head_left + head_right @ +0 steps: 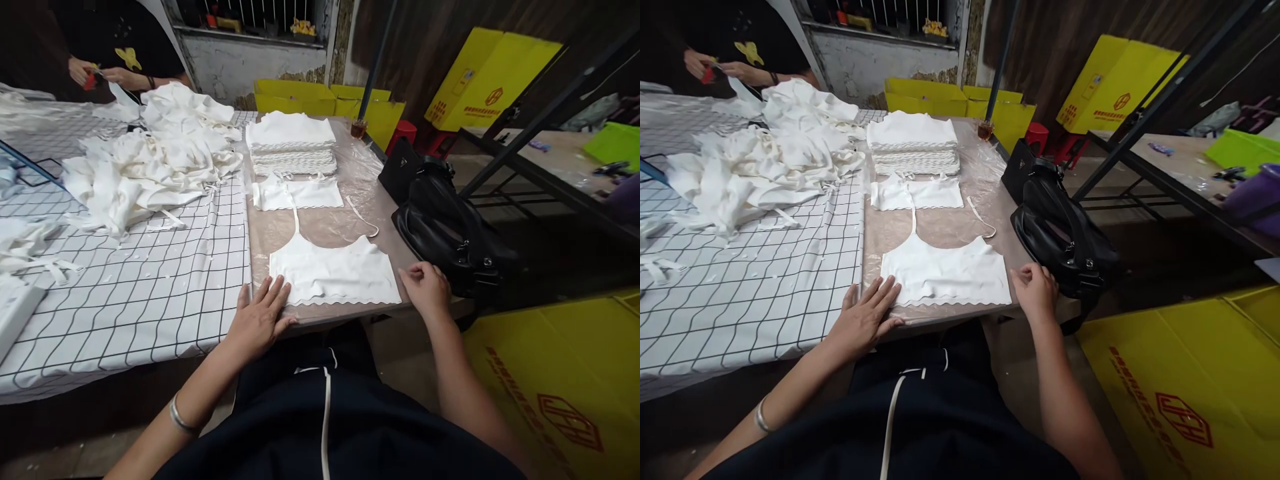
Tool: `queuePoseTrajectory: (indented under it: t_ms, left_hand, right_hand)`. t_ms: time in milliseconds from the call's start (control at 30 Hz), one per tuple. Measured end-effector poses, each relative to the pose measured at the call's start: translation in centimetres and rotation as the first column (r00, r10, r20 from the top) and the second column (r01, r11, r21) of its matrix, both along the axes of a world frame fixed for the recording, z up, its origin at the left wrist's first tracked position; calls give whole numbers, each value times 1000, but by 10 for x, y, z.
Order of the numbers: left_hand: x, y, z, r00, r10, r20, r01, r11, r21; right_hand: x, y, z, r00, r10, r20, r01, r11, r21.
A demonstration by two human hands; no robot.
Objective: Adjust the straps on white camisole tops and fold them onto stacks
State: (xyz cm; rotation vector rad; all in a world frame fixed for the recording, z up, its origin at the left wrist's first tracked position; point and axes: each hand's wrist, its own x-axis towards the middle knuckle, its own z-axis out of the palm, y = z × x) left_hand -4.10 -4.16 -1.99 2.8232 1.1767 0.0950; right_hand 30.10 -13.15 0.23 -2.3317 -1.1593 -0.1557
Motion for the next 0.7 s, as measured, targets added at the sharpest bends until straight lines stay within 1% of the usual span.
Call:
queuePoseTrajectory:
  t_ms: [33, 67, 100, 133, 167, 200, 233, 267, 300, 367, 400, 433, 467, 500, 533, 567, 600, 633, 667, 700]
  left_hand:
    - [-3, -3, 1, 1000, 0, 0, 0, 1000, 14]
    - [-6, -6, 1, 1000, -1, -4, 2, 1000, 25]
    - [-9, -9, 2, 1000, -5, -10, 6, 999, 34]
    - [-11, -13, 2, 1000, -12, -18, 13, 999, 43]
    - [-14, -17, 1, 1000, -21, -23, 22, 998, 53]
    - [-17, -21, 1, 999, -32, -25, 33, 997, 63]
    - [-20, -25, 1, 999, -44, -19, 45, 996, 72]
    - [-22, -28, 1, 998, -57, -3, 57, 995, 80]
    - [-23, -28, 3, 997, -68, 24, 66, 994, 83]
    - [-20, -18, 12, 990, -81, 118, 73, 995, 66]
    - [-15, -7, 18, 979, -76, 188, 70, 997, 40]
    - [-9, 9, 26, 962, -54, 269, 55, 998, 6]
    - [-2, 29, 34, 936, -17, 352, 32, 999, -37]
    - [6, 52, 42, 902, 48, 430, -9, 996, -91]
    - [15, 77, 49, 867, 137, 479, -79, 987, -139]
    - [24, 102, 55, 841, 234, 488, -162, 969, -185]
    - [35, 126, 60, 819, 340, 461, -261, 938, -228]
    - [46, 148, 62, 804, 435, 407, -350, 898, -267]
    - [57, 167, 63, 795, 489, 358, -403, 868, -291]
    - [69, 184, 62, 788, 523, 324, -437, 847, -304]
  right_hand:
    - [-2, -3, -1, 995, 91, 46, -93, 995, 33]
    - [-6, -5, -3, 972, 219, 80, -222, 975, 29]
    - [-10, -8, -6, 929, 359, 91, -359, 933, -15]
    - [-13, -10, -9, 873, 481, 77, -475, 876, -85]
    - [-15, -12, -13, 826, 561, 48, -549, 822, -152]
    - [-14, -14, -15, 801, 598, 13, -584, 787, -197]
    - [-12, -14, -16, 798, 602, -22, -592, 778, -209]
    - [-8, -11, -14, 812, 582, -53, -580, 792, -192]
    - [-4, -6, -11, 833, 547, -76, -552, 819, -153]
    - [-3, 15, 1, 871, 480, -100, -486, 873, -47]
    - [-8, 29, 7, 881, 463, -97, -464, 886, 10]
    - [-19, 45, 13, 881, 466, -85, -462, 885, 62]
    - [-33, 61, 17, 865, 497, -69, -489, 866, 105]
    - [-52, 74, 19, 827, 559, -52, -550, 825, 129]
    - [-72, 85, 18, 766, 642, -34, -634, 763, 127]
    - [-92, 93, 14, 687, 726, -18, -722, 685, 98]
    - [-111, 97, 8, 603, 798, -6, -797, 602, 45]
    - [-127, 99, 2, 534, 846, 1, -846, 534, -19]
    - [-140, 97, -5, 491, 871, 0, -869, 489, -79]
    - [-149, 95, -12, 473, 881, -5, -875, 469, -122]
